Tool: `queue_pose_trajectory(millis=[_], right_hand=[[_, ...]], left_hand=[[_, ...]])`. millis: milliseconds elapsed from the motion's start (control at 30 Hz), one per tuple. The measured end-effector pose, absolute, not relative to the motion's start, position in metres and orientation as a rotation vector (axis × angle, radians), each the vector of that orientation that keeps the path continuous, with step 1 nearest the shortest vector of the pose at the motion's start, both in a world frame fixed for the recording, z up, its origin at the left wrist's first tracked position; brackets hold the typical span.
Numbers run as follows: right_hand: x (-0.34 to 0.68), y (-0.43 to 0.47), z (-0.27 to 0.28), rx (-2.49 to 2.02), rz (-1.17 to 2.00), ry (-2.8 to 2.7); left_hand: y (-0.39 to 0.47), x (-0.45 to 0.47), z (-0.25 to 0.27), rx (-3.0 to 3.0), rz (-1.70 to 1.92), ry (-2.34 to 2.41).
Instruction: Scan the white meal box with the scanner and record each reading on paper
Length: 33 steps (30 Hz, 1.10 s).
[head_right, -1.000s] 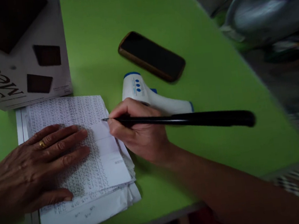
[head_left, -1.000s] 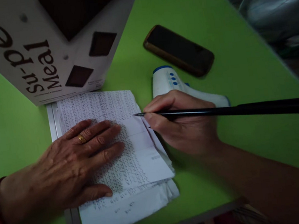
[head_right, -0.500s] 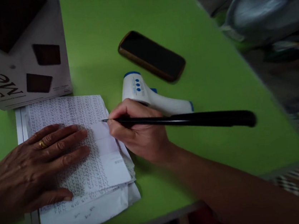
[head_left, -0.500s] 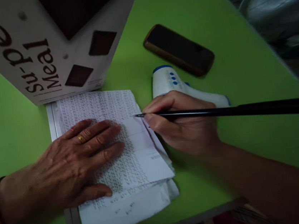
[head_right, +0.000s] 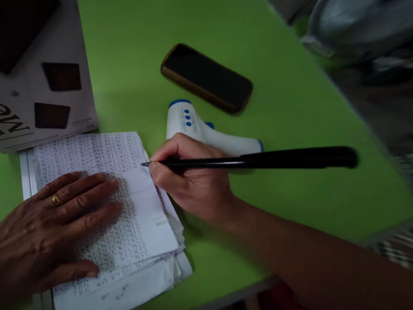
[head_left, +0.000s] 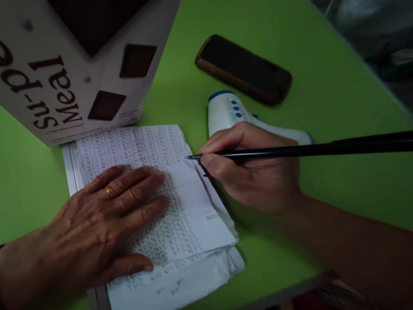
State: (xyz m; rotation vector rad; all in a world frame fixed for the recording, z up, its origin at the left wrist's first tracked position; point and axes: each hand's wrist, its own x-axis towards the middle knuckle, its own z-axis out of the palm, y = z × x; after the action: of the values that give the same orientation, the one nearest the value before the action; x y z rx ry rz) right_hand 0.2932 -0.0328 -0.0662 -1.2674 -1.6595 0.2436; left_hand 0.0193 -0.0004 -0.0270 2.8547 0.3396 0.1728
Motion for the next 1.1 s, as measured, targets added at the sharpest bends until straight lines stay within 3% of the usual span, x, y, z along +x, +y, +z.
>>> queue_pose_trajectory(millis=[700,1100], right_hand=[[0.289,-0.033,-0.058,-1.24,0.292,-1.633],[0.292,-0.032,-0.063,-1.265,0.162,-1.679]], left_hand=[[0.0,0.02,-0.025,2.854,0.147,0.338],[0.001,0.021,-0.025,2.861,0.159,0.304]])
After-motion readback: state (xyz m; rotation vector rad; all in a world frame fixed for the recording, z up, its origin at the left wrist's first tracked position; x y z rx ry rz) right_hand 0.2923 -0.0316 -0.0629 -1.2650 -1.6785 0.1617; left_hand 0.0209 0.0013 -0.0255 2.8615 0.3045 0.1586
